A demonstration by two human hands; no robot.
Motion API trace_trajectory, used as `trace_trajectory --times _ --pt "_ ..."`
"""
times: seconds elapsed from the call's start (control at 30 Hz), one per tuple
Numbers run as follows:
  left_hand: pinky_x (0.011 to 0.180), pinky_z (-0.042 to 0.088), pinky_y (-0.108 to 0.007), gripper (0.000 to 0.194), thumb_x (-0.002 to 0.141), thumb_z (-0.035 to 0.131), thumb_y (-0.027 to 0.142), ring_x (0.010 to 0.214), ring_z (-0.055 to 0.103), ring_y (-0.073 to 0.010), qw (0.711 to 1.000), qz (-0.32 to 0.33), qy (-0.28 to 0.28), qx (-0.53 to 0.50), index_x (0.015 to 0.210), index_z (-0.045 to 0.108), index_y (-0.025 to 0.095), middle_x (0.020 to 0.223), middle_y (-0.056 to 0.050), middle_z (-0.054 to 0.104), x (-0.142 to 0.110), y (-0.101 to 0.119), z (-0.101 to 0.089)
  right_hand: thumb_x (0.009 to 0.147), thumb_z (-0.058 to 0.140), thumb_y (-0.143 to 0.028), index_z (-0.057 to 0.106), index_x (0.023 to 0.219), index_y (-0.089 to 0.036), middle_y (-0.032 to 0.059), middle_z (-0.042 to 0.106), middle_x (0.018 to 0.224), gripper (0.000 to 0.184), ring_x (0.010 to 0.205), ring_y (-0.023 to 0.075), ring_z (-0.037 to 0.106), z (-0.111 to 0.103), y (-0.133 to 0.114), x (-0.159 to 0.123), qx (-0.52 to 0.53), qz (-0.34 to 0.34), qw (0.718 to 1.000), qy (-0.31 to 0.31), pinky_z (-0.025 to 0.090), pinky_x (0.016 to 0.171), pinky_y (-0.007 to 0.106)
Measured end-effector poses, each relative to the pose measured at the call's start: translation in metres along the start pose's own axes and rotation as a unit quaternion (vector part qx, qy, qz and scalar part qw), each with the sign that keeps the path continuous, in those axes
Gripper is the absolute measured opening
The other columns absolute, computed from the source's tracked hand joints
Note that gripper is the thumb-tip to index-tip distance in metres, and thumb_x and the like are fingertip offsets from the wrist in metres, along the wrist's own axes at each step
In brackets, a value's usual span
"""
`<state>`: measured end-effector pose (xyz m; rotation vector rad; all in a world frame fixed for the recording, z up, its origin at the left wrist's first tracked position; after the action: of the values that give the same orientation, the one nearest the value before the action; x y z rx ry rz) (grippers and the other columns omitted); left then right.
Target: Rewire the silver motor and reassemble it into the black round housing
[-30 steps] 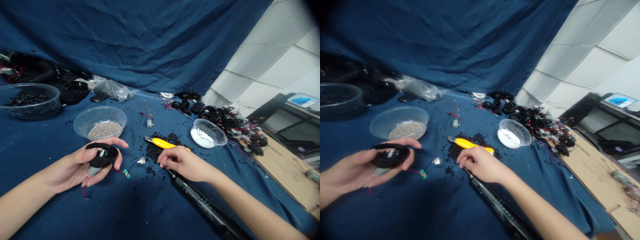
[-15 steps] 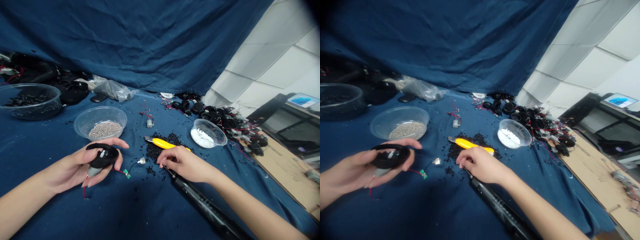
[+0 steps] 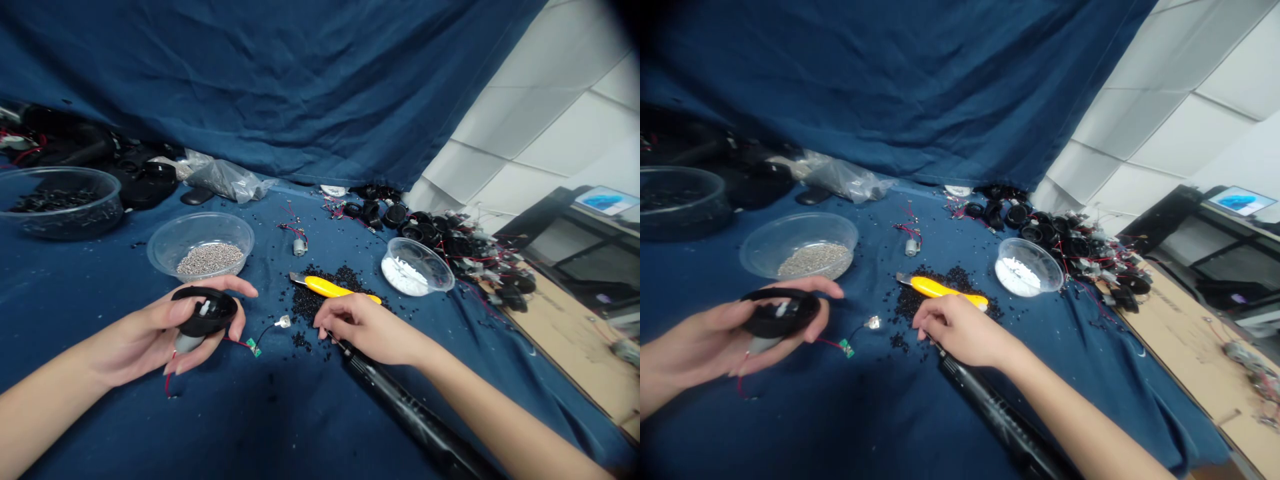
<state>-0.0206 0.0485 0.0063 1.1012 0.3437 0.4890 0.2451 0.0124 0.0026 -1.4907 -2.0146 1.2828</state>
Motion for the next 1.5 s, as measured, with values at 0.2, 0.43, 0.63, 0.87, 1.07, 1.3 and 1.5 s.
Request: trace_trajectory --times 0.2,0.43,0.63,0.87,1.07,1.3,1.5 --pt "0.045 0.034 -0.012 0.047 0.089 0.058 0.054 0.050 0.046 -0.0020 1.000 -0.005 -0.001 0.007 0.129 0.059 0.028 0.098 -0.002 0.066 0.000 0.001 0.001 0.088 0.052 -0.016 0.064 0.085 -0.015 0.0039 0.072 0.078 0.013 0.068 0.0144 0.063 0.001 0.003 0.005 0.048 0.014 0.999 0.000 0.047 0.062 0.024" --pt "0.044 0.034 -0.014 0.048 0.090 0.057 0.054 0.049 0.046 -0.0029 1.000 -0.004 -0.007 0.007 0.129 0.058 0.027 0.098 -0.002 0.066 0.001 0.000 0.000 0.083 0.058 -0.017 0.064 0.083 -0.016 0.0030 0.072 0.074 0.006 0.064 0.0137 0.062 0.002 0.009 0.010 0.099 0.048 0.994 -0.007 0.048 0.061 0.024" --pt "0.044 0.033 -0.014 0.050 0.088 0.059 0.055 0.049 0.047 -0.0028 1.000 -0.010 0.000 0.014 0.130 0.057 0.027 0.097 -0.002 0.066 0.001 -0.001 0.001 0.079 0.058 -0.015 0.063 0.080 -0.017 0.0026 0.073 0.073 0.006 0.063 0.0136 0.061 0.002 0.012 0.011 0.098 0.068 0.993 -0.010 0.048 0.060 0.024" --pt "0.044 0.033 -0.015 0.050 0.088 0.058 0.054 0.049 0.047 -0.0034 1.000 -0.010 -0.004 0.010 0.129 0.057 0.026 0.098 -0.003 0.066 0.000 0.001 0.001 0.078 0.055 -0.014 0.062 0.080 -0.017 0.0025 0.073 0.072 0.008 0.061 0.0129 0.060 0.002 0.012 0.011 0.084 0.075 0.993 -0.018 0.047 0.059 0.024" --pt "0.044 0.033 -0.013 0.051 0.089 0.059 0.055 0.050 0.047 -0.0027 1.000 -0.015 -0.011 0.008 0.131 0.056 0.027 0.098 -0.002 0.065 -0.001 -0.001 0.001 0.080 0.054 -0.014 0.062 0.079 -0.018 0.0012 0.072 0.072 0.009 0.062 0.0127 0.060 0.001 0.011 0.012 0.071 0.067 0.995 -0.021 0.046 0.060 0.023" --pt "0.044 0.033 -0.013 0.049 0.089 0.059 0.053 0.050 0.049 -0.0025 1.000 -0.005 -0.020 -0.002 0.130 0.057 0.027 0.099 -0.003 0.065 0.001 -0.002 -0.001 0.081 0.056 -0.016 0.062 0.080 -0.017 0.0013 0.071 0.071 0.007 0.061 0.0123 0.057 0.001 0.010 0.012 0.069 0.061 0.995 -0.028 0.045 0.059 0.023" --pt "0.044 0.033 -0.013 0.049 0.089 0.059 0.053 0.050 0.049 -0.0025 1.000 -0.014 -0.023 -0.010 0.131 0.056 0.028 0.100 -0.003 0.065 0.000 -0.002 -0.001 0.081 0.055 -0.015 0.062 0.079 -0.017 0.0017 0.071 0.072 0.008 0.063 0.0133 0.058 0.001 0.010 0.013 0.058 0.055 0.996 -0.026 0.044 0.060 0.024"
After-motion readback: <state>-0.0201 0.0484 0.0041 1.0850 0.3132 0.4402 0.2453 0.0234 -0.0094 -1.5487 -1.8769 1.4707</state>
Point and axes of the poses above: each hand's wrist, its own x-axis towards the middle knuckle, its own z-axis out of the palm, y = z × x, the point moved 3 cm from there along x, towards the middle knuckle
